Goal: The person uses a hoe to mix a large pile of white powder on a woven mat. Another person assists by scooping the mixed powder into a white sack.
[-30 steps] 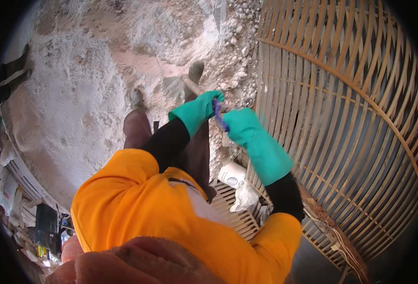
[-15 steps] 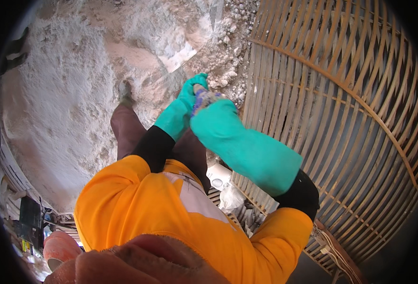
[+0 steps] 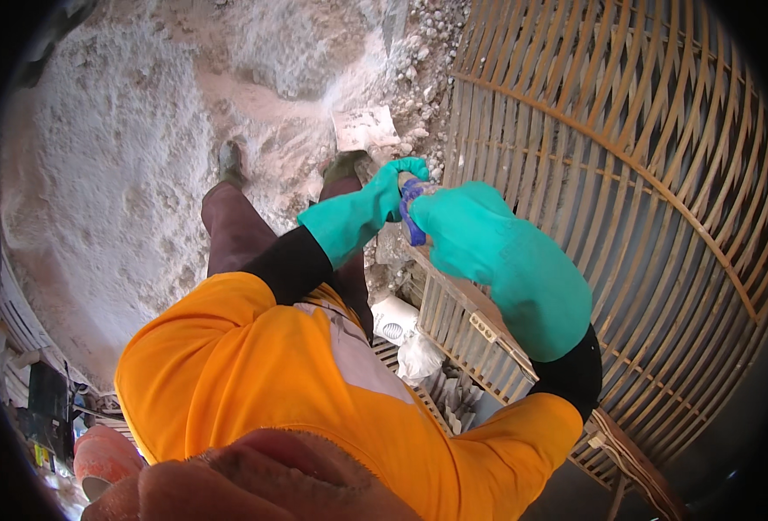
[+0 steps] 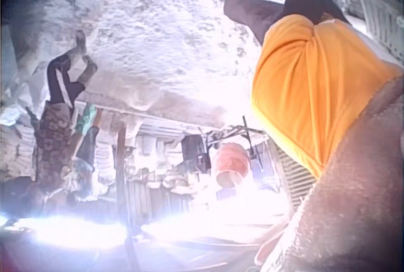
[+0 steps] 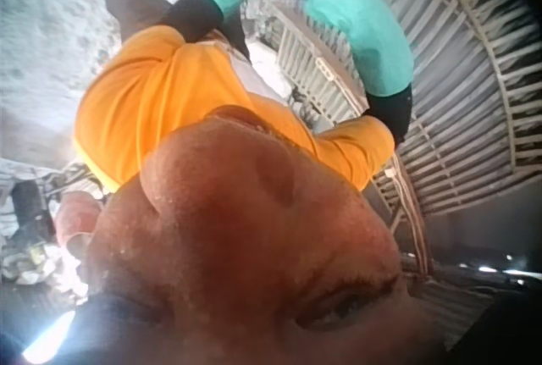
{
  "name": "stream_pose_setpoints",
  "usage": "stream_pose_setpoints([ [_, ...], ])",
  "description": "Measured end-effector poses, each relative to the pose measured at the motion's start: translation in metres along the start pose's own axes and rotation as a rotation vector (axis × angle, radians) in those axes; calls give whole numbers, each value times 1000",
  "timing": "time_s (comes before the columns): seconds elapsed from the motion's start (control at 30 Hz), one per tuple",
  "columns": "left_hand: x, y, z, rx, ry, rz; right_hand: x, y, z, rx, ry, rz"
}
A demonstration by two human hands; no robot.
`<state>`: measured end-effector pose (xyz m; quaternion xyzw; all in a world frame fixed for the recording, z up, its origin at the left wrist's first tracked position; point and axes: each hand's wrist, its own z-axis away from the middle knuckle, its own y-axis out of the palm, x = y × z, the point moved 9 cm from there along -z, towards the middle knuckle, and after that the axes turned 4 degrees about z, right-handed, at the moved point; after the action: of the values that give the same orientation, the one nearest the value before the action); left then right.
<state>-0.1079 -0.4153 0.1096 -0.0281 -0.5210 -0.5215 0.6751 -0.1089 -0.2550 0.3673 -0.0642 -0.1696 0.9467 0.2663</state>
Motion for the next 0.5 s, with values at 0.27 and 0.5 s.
stream_pose_setpoints([
  [0.27, -52, 22, 40, 286, 103, -250, 61, -73, -14, -575, -532, 264],
  [0.5, -123, 63, 139, 188, 1363, -1327, 84, -110, -43, -498, -584, 362],
])
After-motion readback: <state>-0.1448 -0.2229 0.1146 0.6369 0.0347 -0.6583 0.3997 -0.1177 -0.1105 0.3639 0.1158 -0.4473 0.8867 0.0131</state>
